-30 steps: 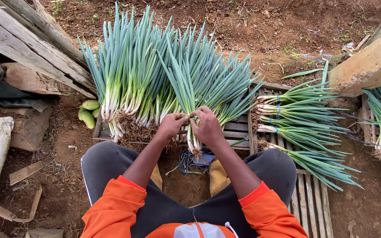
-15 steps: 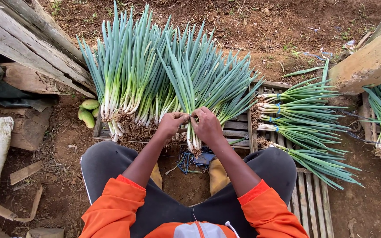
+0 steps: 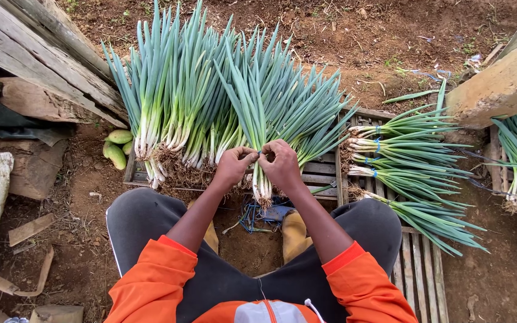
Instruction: The person gathers bunches of green onions and ties them together using blue plastic ties. They secure the bundles and place them on a wooden pallet next to other finished bunches.
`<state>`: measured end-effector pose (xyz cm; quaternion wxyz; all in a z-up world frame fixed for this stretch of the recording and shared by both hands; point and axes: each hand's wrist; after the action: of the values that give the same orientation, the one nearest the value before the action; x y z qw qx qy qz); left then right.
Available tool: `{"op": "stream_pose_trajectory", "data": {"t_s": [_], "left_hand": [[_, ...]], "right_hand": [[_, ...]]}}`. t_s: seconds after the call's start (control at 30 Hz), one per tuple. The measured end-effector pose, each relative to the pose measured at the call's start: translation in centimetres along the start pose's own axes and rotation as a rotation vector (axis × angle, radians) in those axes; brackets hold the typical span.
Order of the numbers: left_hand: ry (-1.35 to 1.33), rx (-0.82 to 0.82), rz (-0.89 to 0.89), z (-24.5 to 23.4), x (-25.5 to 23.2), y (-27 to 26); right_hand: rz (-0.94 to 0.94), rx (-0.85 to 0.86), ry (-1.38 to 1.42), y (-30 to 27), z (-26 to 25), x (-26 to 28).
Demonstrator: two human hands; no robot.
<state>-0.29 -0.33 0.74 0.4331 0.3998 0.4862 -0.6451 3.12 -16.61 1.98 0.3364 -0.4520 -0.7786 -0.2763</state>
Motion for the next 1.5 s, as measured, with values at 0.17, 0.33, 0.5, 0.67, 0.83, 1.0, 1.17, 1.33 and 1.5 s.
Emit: {"op": "stream_pose_trajectory", "data": {"t_s": [0.17,0.33,0.5,0.67,0.83,1.0,1.17,1.33,1.5], "left_hand": [[-0.038,-0.043,0.0,0.2,-0.1,-0.1],[-0.023,-0.122,0.027,0.2,0.6,0.2],[-0.065,-0.183,0.074,0.2,0.6,0.0],[-0.039,-0.19,0.09,0.0,1.3,0.3],[-0.113,-0.212,0.093,0.1,2.5,0.3],[-0.045,-0.194,0.109,0.1,1.7,-0.6],[-0.048,-0.231,0.06,0.2,2.9,-0.6],[-0.013,-0.217,0.031,0.1,2.1,-1.4],[-0.118,-0.244,-0.235,1.6,1.8,-1.0]], "right_hand": [[0.073,0.028,0.051,-0.2,-0.8,0.9],[0.227,0.071,0.151,-0.5,-1.2,0.7],[0.316,0.11,0.267,-0.7,-0.1,-1.0],[0.405,0.072,0.444,-0.7,-0.5,0.6],[0.483,0.078,0.618,-1.2,-0.6,0.5],[0.532,0.168,0.701,-1.6,-0.1,-0.6],[0.57,0.231,0.77,-2.0,1.2,-4.0],[0.593,0.173,0.843,-3.2,-0.2,0.6],[0.62,0.191,1.039,-3.0,1.1,-1.5]]}}
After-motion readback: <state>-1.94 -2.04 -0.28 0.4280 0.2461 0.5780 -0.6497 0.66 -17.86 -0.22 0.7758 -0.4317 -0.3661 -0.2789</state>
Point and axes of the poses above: each hand's wrist, its own y-axis towards the middle knuckle, its own z-axis out of the palm, x = y × z, and after that the axes turned 14 degrees about x, right-handed
